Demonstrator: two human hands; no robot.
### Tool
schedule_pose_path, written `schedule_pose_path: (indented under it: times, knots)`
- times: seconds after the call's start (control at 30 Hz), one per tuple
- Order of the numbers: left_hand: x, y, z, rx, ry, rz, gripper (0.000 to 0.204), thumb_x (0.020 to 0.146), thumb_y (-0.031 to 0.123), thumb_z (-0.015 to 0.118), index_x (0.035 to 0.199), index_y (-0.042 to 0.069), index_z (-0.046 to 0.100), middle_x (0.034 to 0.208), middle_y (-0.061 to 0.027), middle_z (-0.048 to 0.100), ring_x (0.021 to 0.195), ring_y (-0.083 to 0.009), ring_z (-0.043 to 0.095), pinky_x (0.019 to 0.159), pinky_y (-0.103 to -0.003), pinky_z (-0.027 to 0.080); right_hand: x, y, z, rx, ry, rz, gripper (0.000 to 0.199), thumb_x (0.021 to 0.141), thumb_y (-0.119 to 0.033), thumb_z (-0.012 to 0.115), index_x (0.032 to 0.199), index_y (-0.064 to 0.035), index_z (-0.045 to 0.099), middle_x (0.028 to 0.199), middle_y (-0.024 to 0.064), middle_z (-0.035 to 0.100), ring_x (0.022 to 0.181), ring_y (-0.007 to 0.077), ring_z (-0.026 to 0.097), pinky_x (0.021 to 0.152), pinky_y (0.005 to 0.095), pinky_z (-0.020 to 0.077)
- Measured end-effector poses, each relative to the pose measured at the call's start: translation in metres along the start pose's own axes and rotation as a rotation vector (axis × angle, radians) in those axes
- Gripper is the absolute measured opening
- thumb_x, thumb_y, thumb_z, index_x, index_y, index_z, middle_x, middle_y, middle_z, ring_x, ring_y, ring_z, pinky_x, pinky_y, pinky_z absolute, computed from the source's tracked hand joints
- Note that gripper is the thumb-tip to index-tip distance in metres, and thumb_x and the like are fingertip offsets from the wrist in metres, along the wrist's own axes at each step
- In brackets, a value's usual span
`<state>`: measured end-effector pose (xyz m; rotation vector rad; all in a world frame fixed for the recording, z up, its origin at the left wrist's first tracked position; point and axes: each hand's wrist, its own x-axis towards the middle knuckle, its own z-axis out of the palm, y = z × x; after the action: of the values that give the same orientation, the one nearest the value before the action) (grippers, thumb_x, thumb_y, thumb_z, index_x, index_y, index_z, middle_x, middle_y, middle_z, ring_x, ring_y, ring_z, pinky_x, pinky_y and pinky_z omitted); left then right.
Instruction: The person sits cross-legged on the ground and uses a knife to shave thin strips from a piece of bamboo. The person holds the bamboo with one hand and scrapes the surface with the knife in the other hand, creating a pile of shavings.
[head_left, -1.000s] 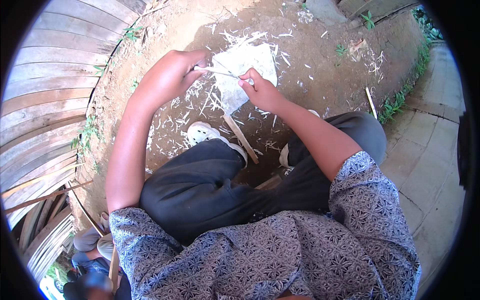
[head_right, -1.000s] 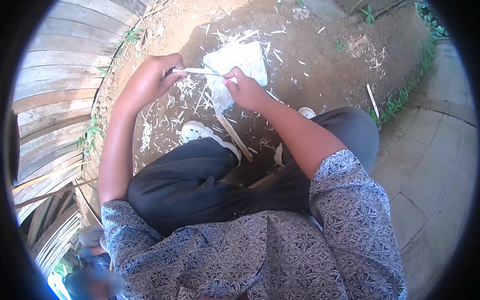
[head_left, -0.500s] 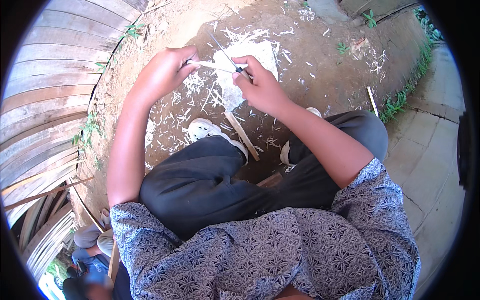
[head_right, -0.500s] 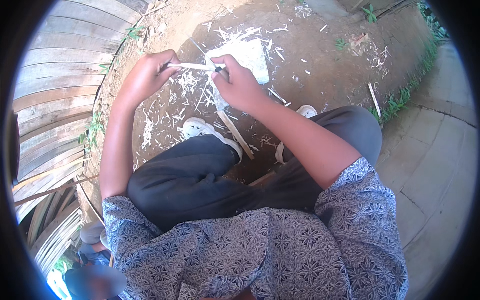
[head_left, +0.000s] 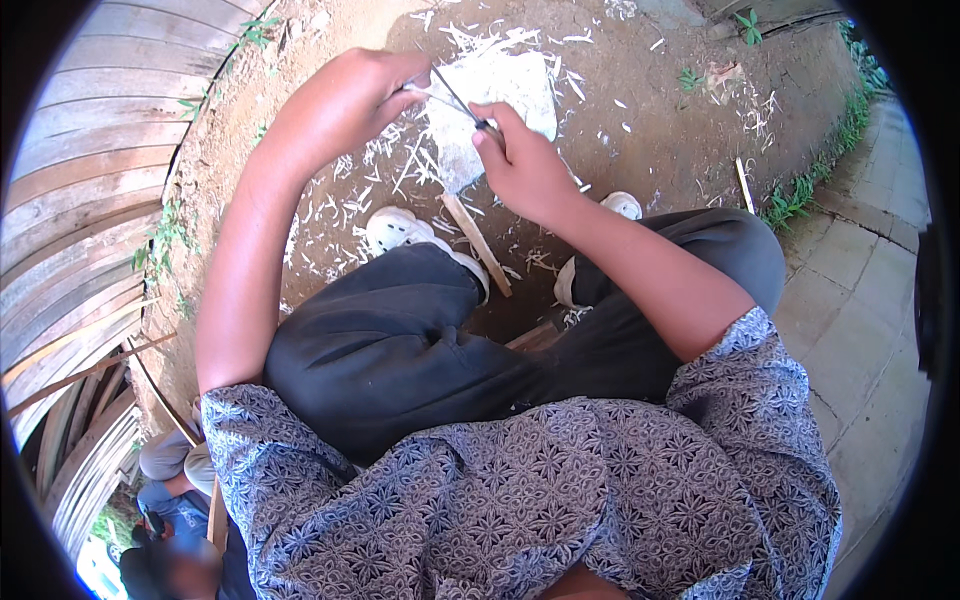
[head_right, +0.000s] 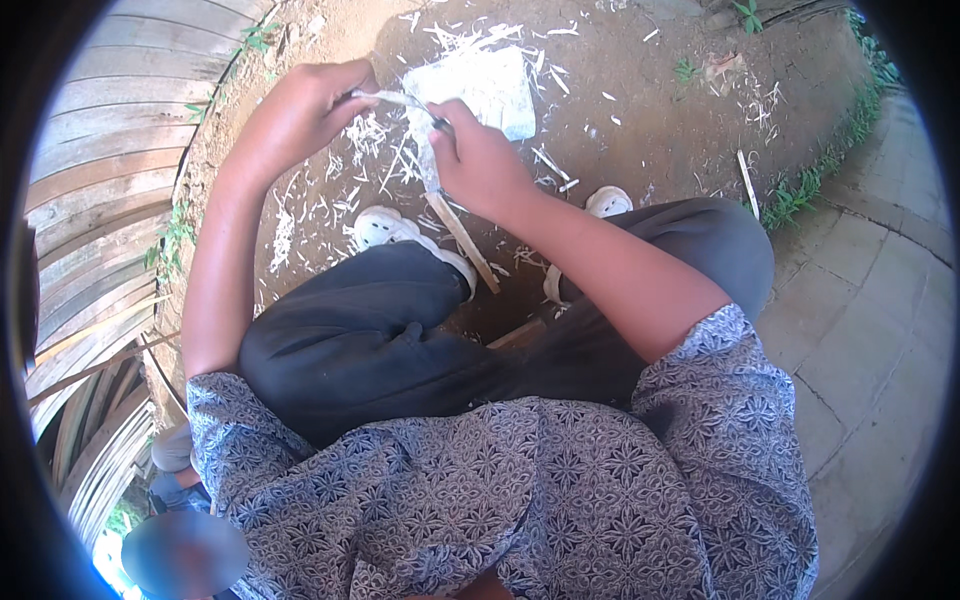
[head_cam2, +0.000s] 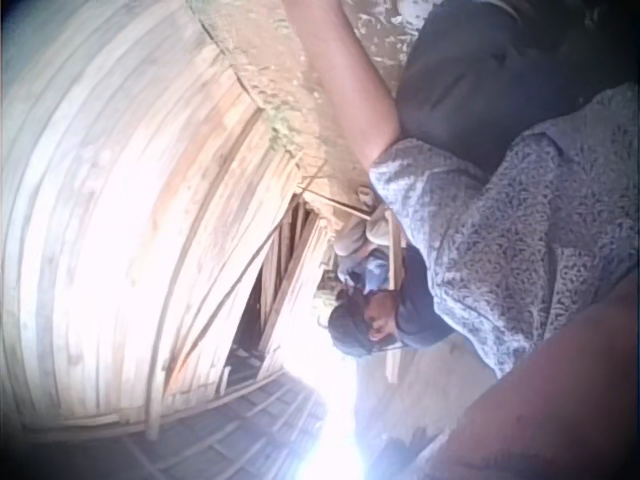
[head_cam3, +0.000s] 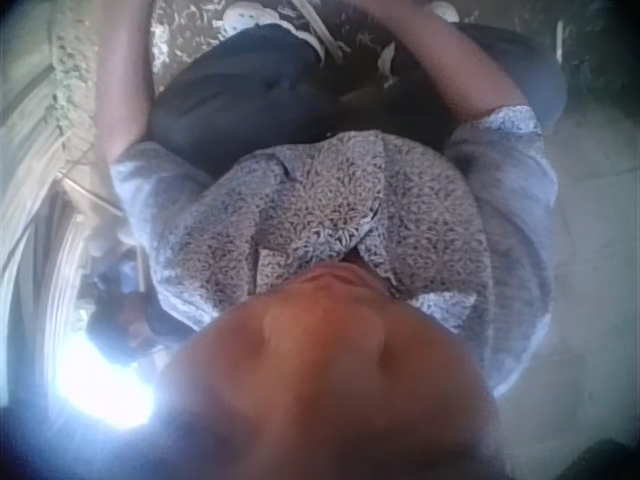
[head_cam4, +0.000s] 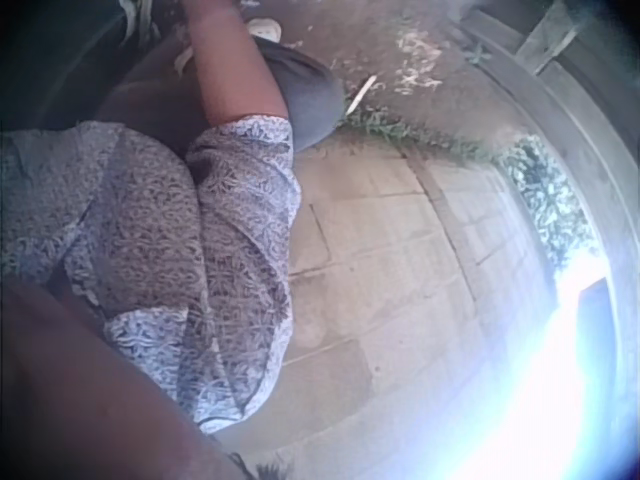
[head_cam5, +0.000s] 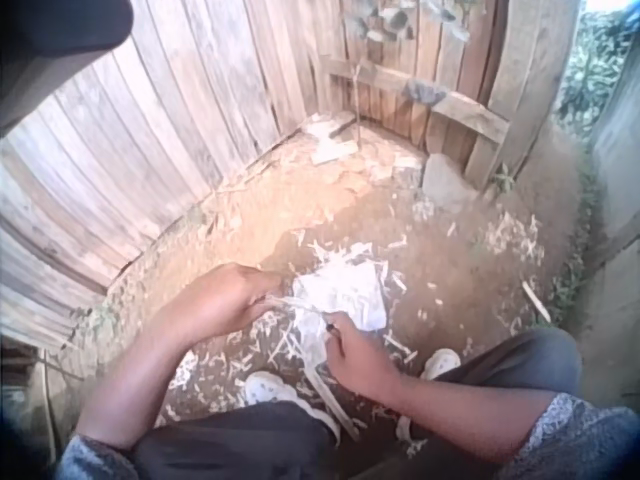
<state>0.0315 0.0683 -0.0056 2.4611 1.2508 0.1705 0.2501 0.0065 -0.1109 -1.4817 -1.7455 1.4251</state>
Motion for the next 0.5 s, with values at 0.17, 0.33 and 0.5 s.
schedule_pose_path:
  times: [0.17, 0.33, 0.5]
  knots:
    - [0.004, -0.003, 0.007, -0.008, 0.048, 0.083, 0.011, 0.092, 0.012, 0.072, 0.097, 0.005, 0.065, 0.072, -0.0163, 0.063, 0.066, -0.034, 0.062, 0.064, -0.042, 0.048, 0.0, 0.027, 0.009, -0.045, 0.041, -0.005, 0.032, 0.105, -0.018, 0.05, 0.135, -0.0073, 0.049, 0.083, 0.0225, 0.067, 0.078, 0.0423, 0.068, 0.072, 0.0491, 0.0502]
    - [-0.003, -0.008, 0.009, -0.022, 0.084, 0.094, 0.01, 0.093, 0.012, 0.072, 0.097, 0.005, 0.065, 0.071, -0.0151, 0.062, 0.066, -0.033, 0.062, 0.063, -0.042, 0.047, -0.009, -0.035, -0.014, 0.046, -0.107, -0.031, 0.031, 0.105, -0.019, 0.05, 0.133, -0.0065, 0.049, 0.091, 0.0238, 0.069, 0.087, 0.0441, 0.07, 0.078, 0.0502, 0.0517]
    - [0.007, -0.011, 0.004, 0.003, 0.052, 0.103, 0.01, 0.093, 0.011, 0.071, 0.098, 0.005, 0.065, 0.071, -0.0154, 0.062, 0.065, -0.031, 0.062, 0.062, -0.042, 0.047, 0.008, 0.041, 0.016, -0.067, 0.069, 0.013, 0.036, 0.108, -0.021, 0.051, 0.141, -0.0088, 0.046, 0.067, 0.0095, 0.056, 0.059, 0.0192, 0.055, 0.061, 0.0381, 0.0442]
